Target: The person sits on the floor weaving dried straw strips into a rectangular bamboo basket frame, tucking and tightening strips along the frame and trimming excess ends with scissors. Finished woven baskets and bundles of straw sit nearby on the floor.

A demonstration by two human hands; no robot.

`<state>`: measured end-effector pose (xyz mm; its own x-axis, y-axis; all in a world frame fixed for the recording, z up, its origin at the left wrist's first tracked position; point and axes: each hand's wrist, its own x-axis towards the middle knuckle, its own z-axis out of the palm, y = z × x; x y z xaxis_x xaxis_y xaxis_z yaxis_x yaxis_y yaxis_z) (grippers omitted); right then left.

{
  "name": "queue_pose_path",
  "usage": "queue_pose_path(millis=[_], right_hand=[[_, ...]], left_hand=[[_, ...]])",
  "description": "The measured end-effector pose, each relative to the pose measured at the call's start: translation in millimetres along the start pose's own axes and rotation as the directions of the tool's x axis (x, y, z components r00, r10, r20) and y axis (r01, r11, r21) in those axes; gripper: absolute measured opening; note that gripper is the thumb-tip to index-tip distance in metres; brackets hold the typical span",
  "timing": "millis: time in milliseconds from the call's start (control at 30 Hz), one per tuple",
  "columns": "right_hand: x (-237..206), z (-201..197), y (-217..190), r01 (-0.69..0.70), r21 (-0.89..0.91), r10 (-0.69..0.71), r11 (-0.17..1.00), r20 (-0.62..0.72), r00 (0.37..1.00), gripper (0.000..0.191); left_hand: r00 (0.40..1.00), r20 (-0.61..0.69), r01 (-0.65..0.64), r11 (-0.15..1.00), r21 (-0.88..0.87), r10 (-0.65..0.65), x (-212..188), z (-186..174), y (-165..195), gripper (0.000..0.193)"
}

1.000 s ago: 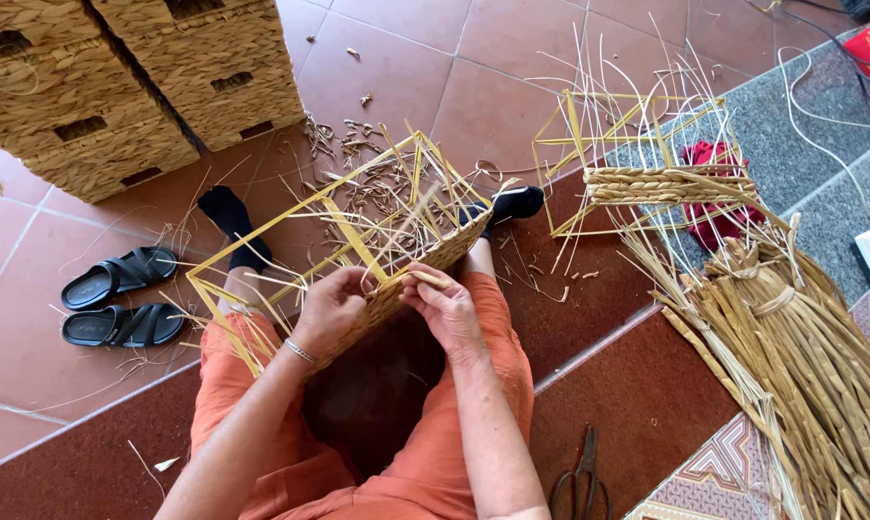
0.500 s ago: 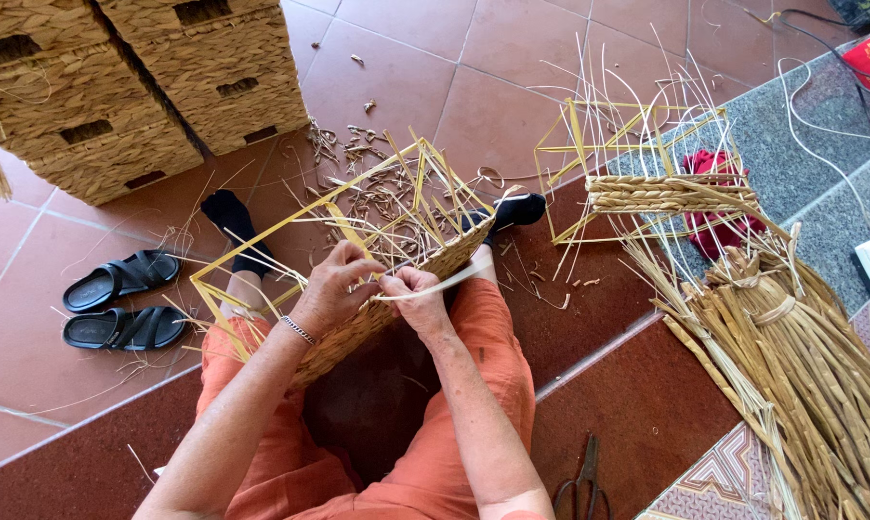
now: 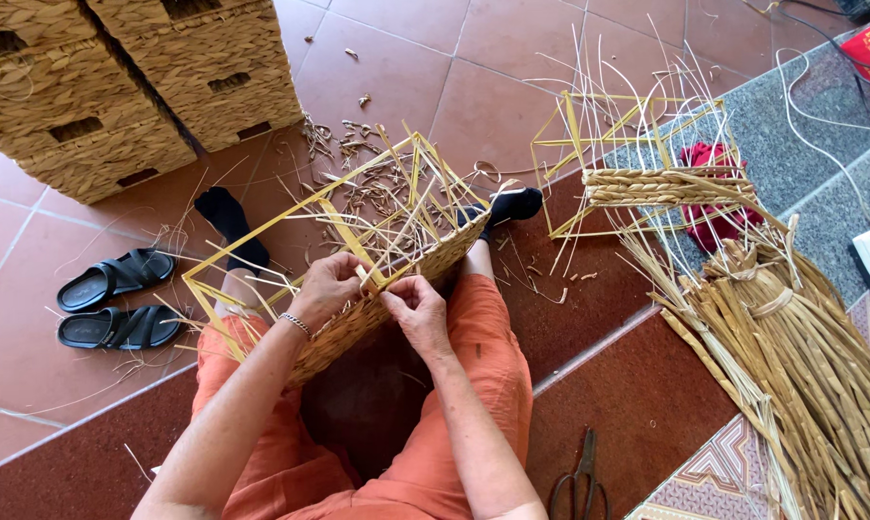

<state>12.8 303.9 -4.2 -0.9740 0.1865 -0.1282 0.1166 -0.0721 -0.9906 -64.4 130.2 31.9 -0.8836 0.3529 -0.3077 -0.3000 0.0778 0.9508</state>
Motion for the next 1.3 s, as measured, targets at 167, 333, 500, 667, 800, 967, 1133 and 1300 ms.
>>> queue_pose_path(millis=[167, 333, 500, 667, 800, 967, 1133, 1300], right_hand=[[-0.8, 11.3, 7.6, 0.057, -0.031, -0.059, 0.998, -0.081, 0.995, 0.012], [-6.2, 18.9, 4.4, 0.054, -0.146, -0.077, 0.988, -0.153, 0.985, 0.015], [-8.7, 22.9, -1.9, 0.151, -0.241, -0.190, 0.959, -0.146, 0.971, 0.009], [-9.5, 24.7, -9.3, 0.220, -0.294, -0.270, 0.930, -0.141, 0.953, 0.011], [-15.2, 21.7, -17.7, 0.256, -0.338, -0.307, 0.905, -0.106, 0.946, 0.014], [-22.5, 20.1, -30.1, 0.345, -0.488, -0.422, 0.802, -0.053, 0.905, 0.017], [-22.9, 20.1, -38.8, 0.387, -0.524, -0.478, 0.758, -0.044, 0.877, 0.016], [-21.4, 19.1, -36.0, 0.489, -0.658, -0.615, 0.573, 0.050, 0.787, 0.011]], left_hand=[[0.991, 0.018, 0.130, 0.992, -0.004, -0.130, 4.5, -4.8, 3.5, 0.014], [0.979, 0.008, 0.201, 0.977, 0.078, -0.202, 8.9, -3.8, 13.6, 0.024], [0.971, -0.094, 0.238, 0.903, 0.358, -0.219, 7.1, -1.7, 20.5, 0.023], [0.954, 0.113, 0.265, 0.957, 0.122, -0.278, 6.6, -11.2, 12.3, 0.021], [0.946, 0.144, 0.288, 0.957, 0.038, -0.290, 9.8, -11.2, 6.9, 0.020], [0.946, 0.127, 0.308, 0.950, -0.055, -0.299, 10.3, -6.5, 10.5, 0.020], [0.958, 0.086, 0.280, 0.955, -0.099, -0.272, 6.3, -3.2, 11.3, 0.020], [0.949, 0.124, 0.308, 0.941, -0.142, -0.291, 8.0, -4.4, 3.5, 0.020]])
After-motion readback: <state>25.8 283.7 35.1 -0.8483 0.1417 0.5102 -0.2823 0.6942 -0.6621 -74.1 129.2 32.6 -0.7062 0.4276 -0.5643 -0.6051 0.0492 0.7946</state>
